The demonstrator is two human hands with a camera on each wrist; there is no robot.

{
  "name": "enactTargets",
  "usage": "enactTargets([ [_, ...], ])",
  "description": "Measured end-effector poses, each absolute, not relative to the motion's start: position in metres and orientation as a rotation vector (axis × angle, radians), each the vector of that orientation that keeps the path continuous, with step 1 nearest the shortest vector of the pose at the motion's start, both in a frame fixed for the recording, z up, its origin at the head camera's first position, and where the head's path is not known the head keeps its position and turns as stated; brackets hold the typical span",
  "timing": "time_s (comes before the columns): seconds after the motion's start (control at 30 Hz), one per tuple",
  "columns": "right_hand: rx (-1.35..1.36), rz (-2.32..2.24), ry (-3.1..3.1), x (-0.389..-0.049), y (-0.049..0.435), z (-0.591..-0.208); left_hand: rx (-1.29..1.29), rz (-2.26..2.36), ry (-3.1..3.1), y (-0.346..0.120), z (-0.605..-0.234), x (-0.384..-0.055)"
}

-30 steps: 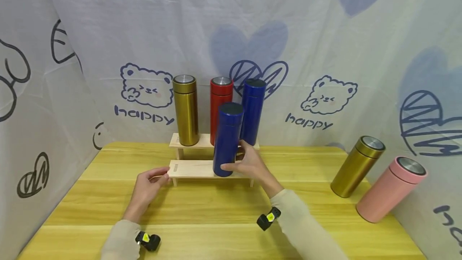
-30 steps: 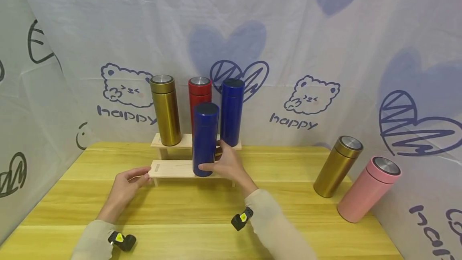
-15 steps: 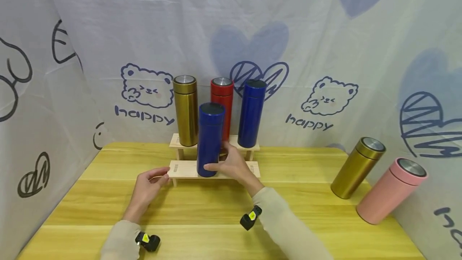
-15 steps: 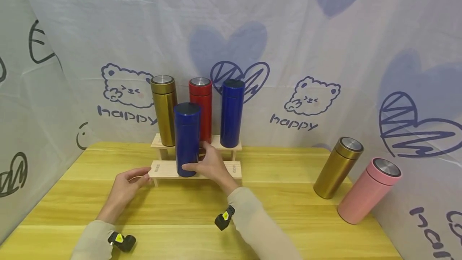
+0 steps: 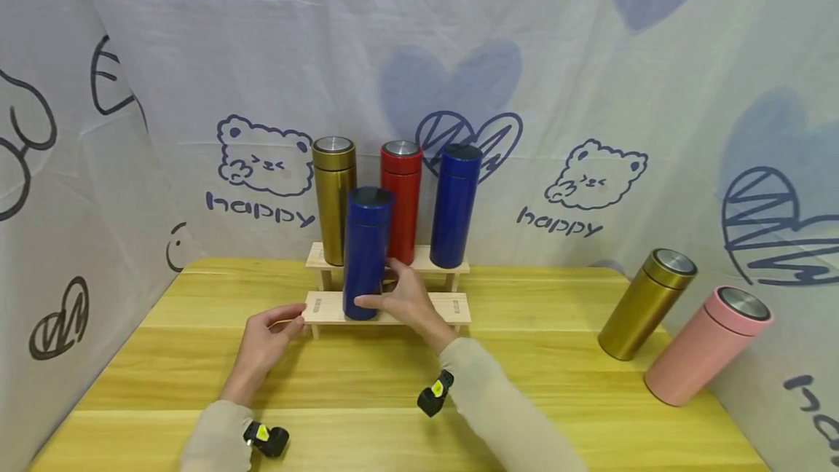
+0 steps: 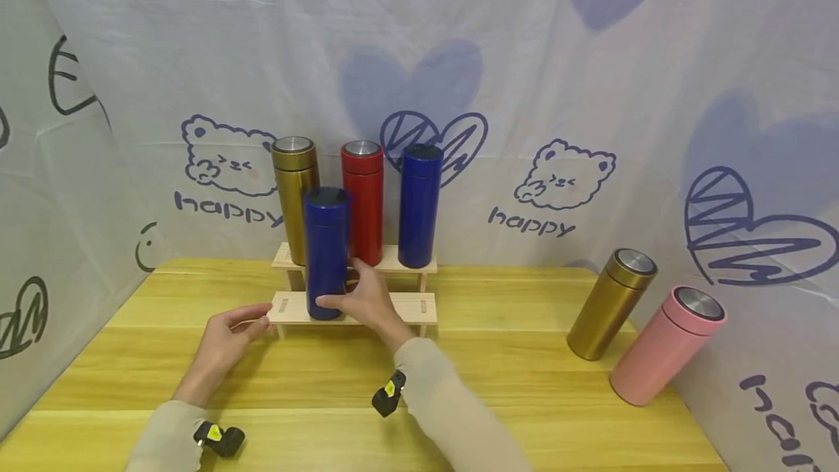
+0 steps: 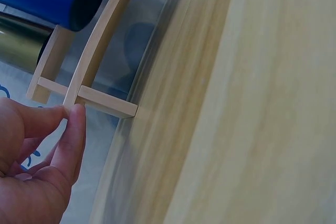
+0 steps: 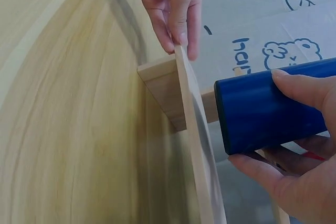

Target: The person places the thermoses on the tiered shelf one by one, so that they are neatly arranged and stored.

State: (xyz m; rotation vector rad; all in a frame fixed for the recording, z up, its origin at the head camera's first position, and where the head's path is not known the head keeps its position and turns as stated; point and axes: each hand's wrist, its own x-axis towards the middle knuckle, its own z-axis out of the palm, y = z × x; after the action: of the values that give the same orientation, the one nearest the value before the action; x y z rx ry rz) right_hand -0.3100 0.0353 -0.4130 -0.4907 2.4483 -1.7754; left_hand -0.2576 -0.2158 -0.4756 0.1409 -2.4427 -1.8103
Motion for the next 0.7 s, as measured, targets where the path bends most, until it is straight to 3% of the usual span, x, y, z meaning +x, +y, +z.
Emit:
enactTargets([
  [0.7,-0.488,-1.76,2.492,-0.311,0.008,-0.424,0.139,-1.822,-2.417,-0.216,-0.476,-0.259],
])
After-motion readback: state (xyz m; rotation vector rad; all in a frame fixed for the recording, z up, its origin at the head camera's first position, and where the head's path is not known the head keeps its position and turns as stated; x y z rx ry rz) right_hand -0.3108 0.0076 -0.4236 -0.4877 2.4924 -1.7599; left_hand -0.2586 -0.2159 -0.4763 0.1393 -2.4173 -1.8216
